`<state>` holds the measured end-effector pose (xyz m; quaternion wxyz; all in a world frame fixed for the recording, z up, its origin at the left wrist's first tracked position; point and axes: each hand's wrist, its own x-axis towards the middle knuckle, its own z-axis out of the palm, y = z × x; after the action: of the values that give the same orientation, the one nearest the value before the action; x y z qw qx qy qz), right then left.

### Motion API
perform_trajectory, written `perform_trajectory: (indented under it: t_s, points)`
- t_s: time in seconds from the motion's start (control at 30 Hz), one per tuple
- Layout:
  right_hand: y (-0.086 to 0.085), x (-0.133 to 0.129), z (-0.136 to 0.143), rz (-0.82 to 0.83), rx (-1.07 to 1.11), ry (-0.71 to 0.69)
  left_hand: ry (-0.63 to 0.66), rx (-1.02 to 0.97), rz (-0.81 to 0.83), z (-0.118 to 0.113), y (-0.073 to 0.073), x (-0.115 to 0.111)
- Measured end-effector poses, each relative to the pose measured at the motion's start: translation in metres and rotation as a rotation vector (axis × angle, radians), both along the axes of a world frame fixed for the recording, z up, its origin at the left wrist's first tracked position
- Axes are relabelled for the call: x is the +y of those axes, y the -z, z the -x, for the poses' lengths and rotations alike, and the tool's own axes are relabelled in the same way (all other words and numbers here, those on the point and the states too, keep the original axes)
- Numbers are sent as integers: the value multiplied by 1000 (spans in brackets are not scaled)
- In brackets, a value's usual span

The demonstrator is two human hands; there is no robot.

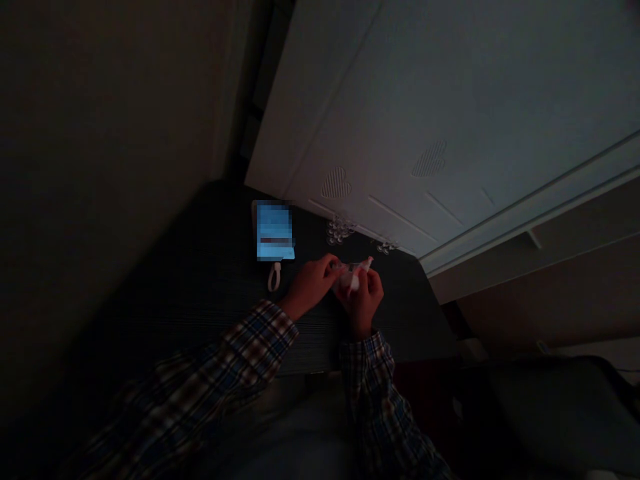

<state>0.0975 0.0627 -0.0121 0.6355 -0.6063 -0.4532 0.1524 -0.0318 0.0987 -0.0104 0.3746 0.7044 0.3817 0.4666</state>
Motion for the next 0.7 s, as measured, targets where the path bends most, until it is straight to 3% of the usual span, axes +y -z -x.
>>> perform_trajectory:
  t_s: [0.7]
  points:
    - [3, 1, -3, -25, 7, -19, 6, 36, -33, 0, 0, 0]
